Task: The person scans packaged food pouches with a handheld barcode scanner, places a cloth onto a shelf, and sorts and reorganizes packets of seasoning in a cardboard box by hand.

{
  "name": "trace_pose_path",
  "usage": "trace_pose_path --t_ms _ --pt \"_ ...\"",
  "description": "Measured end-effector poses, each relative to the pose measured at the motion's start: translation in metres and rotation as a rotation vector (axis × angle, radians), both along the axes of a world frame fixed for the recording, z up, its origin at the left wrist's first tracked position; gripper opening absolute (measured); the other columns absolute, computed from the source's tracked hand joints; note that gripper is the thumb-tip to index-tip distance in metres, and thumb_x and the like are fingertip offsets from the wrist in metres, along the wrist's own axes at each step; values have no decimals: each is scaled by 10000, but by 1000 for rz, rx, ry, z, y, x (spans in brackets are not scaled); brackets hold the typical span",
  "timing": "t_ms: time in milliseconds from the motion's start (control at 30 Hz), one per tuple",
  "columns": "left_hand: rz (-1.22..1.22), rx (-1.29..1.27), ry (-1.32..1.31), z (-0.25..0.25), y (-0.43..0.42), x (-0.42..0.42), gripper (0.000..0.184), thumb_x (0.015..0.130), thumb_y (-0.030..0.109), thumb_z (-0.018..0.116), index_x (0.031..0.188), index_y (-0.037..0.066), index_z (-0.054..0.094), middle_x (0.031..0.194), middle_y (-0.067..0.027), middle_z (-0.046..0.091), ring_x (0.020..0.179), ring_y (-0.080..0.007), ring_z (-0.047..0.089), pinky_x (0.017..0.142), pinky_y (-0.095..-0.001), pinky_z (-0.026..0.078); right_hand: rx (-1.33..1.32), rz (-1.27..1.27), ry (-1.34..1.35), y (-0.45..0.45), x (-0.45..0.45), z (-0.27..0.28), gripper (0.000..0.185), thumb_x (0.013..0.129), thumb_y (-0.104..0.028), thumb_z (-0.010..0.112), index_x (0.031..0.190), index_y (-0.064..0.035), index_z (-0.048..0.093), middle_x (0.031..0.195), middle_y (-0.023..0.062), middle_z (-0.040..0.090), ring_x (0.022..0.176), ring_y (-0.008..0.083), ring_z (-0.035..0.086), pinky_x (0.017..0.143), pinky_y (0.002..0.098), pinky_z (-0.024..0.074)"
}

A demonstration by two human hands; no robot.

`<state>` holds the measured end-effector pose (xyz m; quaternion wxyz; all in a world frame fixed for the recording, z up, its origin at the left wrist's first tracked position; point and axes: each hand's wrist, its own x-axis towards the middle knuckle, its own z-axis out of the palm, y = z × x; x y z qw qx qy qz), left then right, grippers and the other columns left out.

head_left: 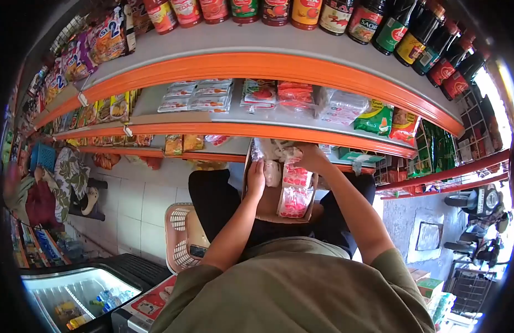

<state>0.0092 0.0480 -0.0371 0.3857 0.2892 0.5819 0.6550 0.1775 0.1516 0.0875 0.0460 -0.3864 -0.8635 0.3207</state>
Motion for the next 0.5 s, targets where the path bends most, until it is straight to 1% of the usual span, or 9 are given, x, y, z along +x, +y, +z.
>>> trace_pose_path --t_ms 67,133,233,267,333,367,400,433,500 --pt "-11 -55 29 4 0 0 334 930 284 475 716 27 465 636 13 389 624 -103 356 585 -285 329 5 -115 -135 -13 0 6 628 621 -239 761 1208 -188 541 1218 139 513 1126 318 475 944 389 399" --pt "-24 -23 -31 -2 0 -2 333 931 281 474 719 24 471 637 9 403 627 -105 370 592 -281 338 182 -88 -8 -29 6 2 574 639 -202 735 1187 -222 565 1205 111 524 1103 287 497 912 379 431" --pt "-46 -82 -13 -1 -4 -1 291 934 270 466 804 16 523 708 -8 492 643 -102 417 608 -270 361 375 -63 107 -50 8 13 537 659 -120 683 1167 -261 584 1196 86 526 1099 282 489 883 357 461" --pt "-44 -69 -20 1 -4 1 251 934 253 458 906 19 545 780 -15 529 675 -103 451 636 -263 382 376 -59 108 -56 9 15 537 659 -120 683 1167 -261 584 1196 86 526 1099 282 489 883 357 461" --pt "-37 -43 -23 8 0 2 254 934 235 449 1007 22 567 852 -21 566 707 -104 485 665 -257 403 493 172 -69 -67 9 31 538 653 -155 690 1159 -304 584 1217 58 499 1080 297 481 865 395 475" --pt "-41 -48 -178 10 -3 4 279 922 248 464 1063 25 555 920 -13 574 801 -99 509 721 -258 416 618 278 -123 -74 6 41 538 652 -186 687 1156 -339 579 1229 33 470 1060 291 476 816 421 504" --pt "-49 -54 -333 12 -5 6 319 910 261 480 1118 27 543 989 -5 583 895 -95 533 777 -258 429 621 275 -121 -75 3 47 538 652 -186 687 1156 -339 579 1229 33 470 1060 291 476 816 421 504" --pt "-159 -39 -290 0 -4 0 382 905 257 464 1223 47 485 1087 -27 570 982 -124 544 833 -264 434 633 366 -130 -75 1 51 536 656 -195 682 1160 -342 574 1225 31 468 1064 283 475 798 419 514" --pt "-200 -96 -316 27 -10 -3 402 917 290 444 1247 61 463 1130 -29 550 1022 -130 525 861 -271 421 534 466 -165 -79 -8 79 507 677 -147 651 1142 -339 587 1215 33 466 1070 272 471 748 380 540"
